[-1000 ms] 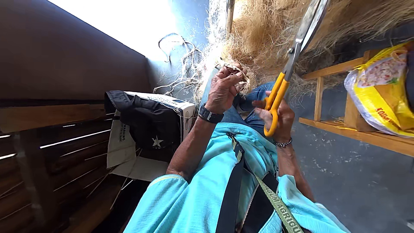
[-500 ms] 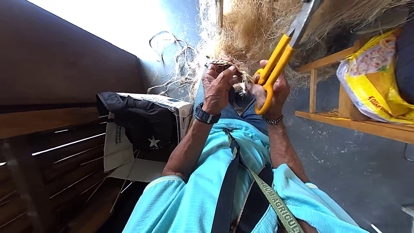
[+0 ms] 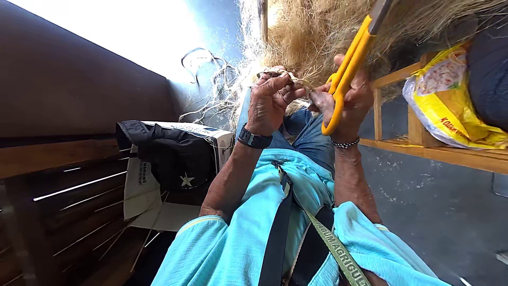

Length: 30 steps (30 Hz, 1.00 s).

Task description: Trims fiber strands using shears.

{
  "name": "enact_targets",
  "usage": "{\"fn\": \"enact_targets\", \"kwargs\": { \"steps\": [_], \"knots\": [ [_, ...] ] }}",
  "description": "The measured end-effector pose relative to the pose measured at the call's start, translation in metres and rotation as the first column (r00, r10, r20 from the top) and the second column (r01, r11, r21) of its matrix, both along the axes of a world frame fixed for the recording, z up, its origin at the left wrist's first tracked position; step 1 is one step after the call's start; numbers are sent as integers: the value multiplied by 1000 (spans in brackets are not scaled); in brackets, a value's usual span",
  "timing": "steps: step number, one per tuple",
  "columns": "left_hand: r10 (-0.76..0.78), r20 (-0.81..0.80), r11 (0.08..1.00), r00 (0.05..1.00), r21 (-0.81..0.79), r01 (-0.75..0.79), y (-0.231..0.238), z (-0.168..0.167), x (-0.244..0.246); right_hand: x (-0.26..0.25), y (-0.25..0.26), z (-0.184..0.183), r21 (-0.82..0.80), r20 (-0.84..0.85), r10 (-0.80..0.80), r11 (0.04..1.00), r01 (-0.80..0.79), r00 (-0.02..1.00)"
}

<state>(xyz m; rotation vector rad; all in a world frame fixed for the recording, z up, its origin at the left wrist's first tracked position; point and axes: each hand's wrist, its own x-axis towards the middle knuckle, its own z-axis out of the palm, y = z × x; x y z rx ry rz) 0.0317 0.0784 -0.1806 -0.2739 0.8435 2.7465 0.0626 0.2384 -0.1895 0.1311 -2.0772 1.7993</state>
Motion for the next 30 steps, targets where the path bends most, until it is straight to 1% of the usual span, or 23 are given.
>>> {"fn": "enact_targets", "kwargs": {
  "steps": [3, 5, 7, 11, 15, 18, 20, 23, 26, 30],
  "knots": [
    [2, -26, 999, 1000, -45, -3, -4, -3, -6, 7, -5, 3, -189, 106, 163, 972, -141, 981],
    [4, -32, 998, 999, -60, -6, -6, -6, -7, 8, -7, 1, -287, 127, 237, 938, -193, 963],
    [4, -51, 999, 999, -42, -6, -8, -10, -6, 8, -7, 1, -368, 128, 284, 904, -220, 950],
    [-45, -153, 999, 987, 14, 48, -13, -19, -6, 8, -6, -4, -538, 121, 340, 812, -226, 933],
    [-70, -214, 992, 974, 90, 92, -14, -24, -7, 7, -5, -8, -635, 118, 371, 741, -218, 921],
    [-85, -223, 991, 971, 80, 105, -15, -26, -7, 7, -6, -6, -690, 129, 384, 697, -195, 914],
    [-98, -231, 990, 968, 78, 119, -18, -28, -8, 6, -8, -5, -744, 126, 392, 645, -174, 911],
    [-162, -234, 982, 959, 61, 181, -24, -32, -9, 5, -7, -10, -806, 111, 406, 570, -156, 907],
    [-168, -181, 984, 969, 26, 175, -28, -32, -10, 5, -4, -15, -822, 141, 399, 558, -118, 906],
    [-155, -141, 988, 978, -10, 155, -29, -33, -10, 7, -4, -17, -807, 174, 375, 584, -86, 911]
  ]
}}
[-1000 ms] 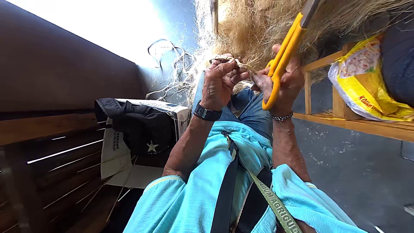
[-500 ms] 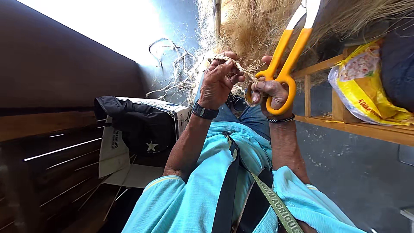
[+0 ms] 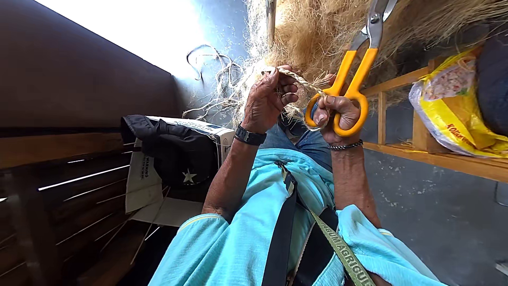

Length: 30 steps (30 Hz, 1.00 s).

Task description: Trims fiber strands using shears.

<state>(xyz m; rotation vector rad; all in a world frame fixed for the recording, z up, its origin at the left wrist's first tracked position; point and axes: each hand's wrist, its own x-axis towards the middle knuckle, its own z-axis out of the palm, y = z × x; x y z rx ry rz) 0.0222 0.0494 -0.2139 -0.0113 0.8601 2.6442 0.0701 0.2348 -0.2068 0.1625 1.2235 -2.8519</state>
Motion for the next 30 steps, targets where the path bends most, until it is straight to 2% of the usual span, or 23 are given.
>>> {"fn": "enact_targets", "kwargs": {
  "steps": [4, 7, 10, 13, 17, 22, 30],
  "knots": [
    [76, -29, 995, 997, -68, -77, 4, -1, 1, -1, 1, -1, -29, -12, 36, 999, -37, 999],
    [112, -194, 978, 975, -153, -143, 3, -9, -4, 2, -1, -2, -157, -6, 79, 984, -79, 997],
    [102, -324, 983, 941, -115, -146, 0, -14, -18, 6, -12, -7, -301, 3, 112, 948, -106, 994],
    [65, -303, 994, 951, -68, -89, -1, -9, -24, 10, -23, -14, -387, 32, 189, 908, -162, 981],
    [9, -313, 993, 950, -112, -46, -6, -10, -16, 10, -29, -19, -410, 138, 210, 902, -137, 968],
    [-16, -272, 983, 962, -180, -35, 3, -21, 1, 5, -28, -21, -474, 158, 229, 871, -130, 960],
    [-48, -235, 999, 971, -34, 41, 0, -40, -3, 7, -30, -23, -483, 190, 277, 861, -156, 942]
  ]
}}
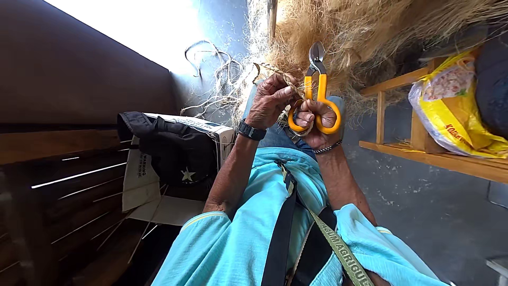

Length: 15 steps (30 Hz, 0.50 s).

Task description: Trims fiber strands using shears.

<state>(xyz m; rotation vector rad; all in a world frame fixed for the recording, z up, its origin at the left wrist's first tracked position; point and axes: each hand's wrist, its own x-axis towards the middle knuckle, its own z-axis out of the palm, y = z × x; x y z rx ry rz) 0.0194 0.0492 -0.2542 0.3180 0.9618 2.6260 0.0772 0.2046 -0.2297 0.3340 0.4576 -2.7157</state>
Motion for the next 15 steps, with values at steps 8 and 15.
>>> {"fn": "enact_targets", "kwargs": {
  "steps": [8, 15],
  "knots": [
    [114, 58, 991, 992, 57, -117, 11, 0, 6, 2, -9, 0, 23, 0, 22, 999, -22, 1000],
    [203, 44, 968, 978, -159, -193, 6, -5, 13, -1, -1, -6, 530, -97, -5, 846, 56, 995]
  ]
}}
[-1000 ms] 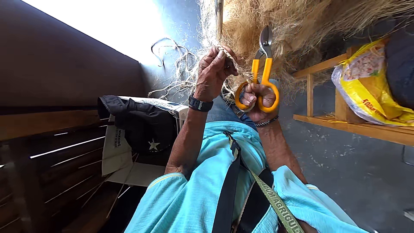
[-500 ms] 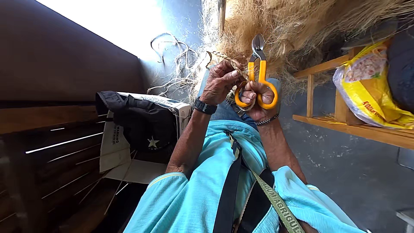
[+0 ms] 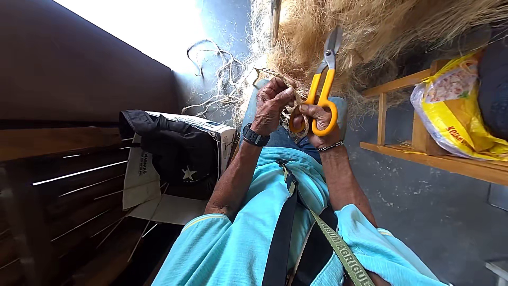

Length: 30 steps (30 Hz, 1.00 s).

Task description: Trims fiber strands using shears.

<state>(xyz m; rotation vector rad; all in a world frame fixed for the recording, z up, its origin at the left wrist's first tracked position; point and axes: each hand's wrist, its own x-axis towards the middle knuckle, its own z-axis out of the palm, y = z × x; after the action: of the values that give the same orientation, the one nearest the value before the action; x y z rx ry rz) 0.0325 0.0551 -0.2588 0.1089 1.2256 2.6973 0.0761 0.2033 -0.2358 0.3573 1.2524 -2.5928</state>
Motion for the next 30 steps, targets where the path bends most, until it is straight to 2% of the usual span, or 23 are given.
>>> {"fn": "enact_targets", "kwargs": {
  "steps": [3, 6, 12, 14, 18, 22, 27, 30],
  "knots": [
    [25, -4, 992, 1000, -127, -26, -5, -4, 3, -2, 11, -11, 180, -55, -43, 982, 52, 998],
    [47, 36, 978, 998, -207, -38, -3, -3, 7, -3, 20, -9, 272, -128, -67, 957, 100, 989],
    [-31, 57, 979, 998, -199, 42, 12, -7, 11, -5, 24, -11, 450, -233, -76, 875, 177, 969],
    [-62, 49, 981, 997, -181, 70, 14, -6, 12, -4, 22, -11, 438, -242, -86, 879, 188, 967],
    [-145, 35, 983, 989, -106, 148, 7, -5, 8, -2, 20, -10, 259, -195, -74, 958, 124, 978],
    [-72, 60, 996, 996, -54, 75, 3, -3, 3, -1, 21, -10, 147, -168, -44, 987, 69, 985],
    [-10, 69, 996, 998, -93, 17, 4, 3, 2, -2, 18, -11, 161, -147, -3, 987, 27, 989],
    [89, 56, 980, 994, -184, -77, 8, 5, 3, -3, 13, -10, 248, -144, -15, 967, 51, 989]
  ]
}}
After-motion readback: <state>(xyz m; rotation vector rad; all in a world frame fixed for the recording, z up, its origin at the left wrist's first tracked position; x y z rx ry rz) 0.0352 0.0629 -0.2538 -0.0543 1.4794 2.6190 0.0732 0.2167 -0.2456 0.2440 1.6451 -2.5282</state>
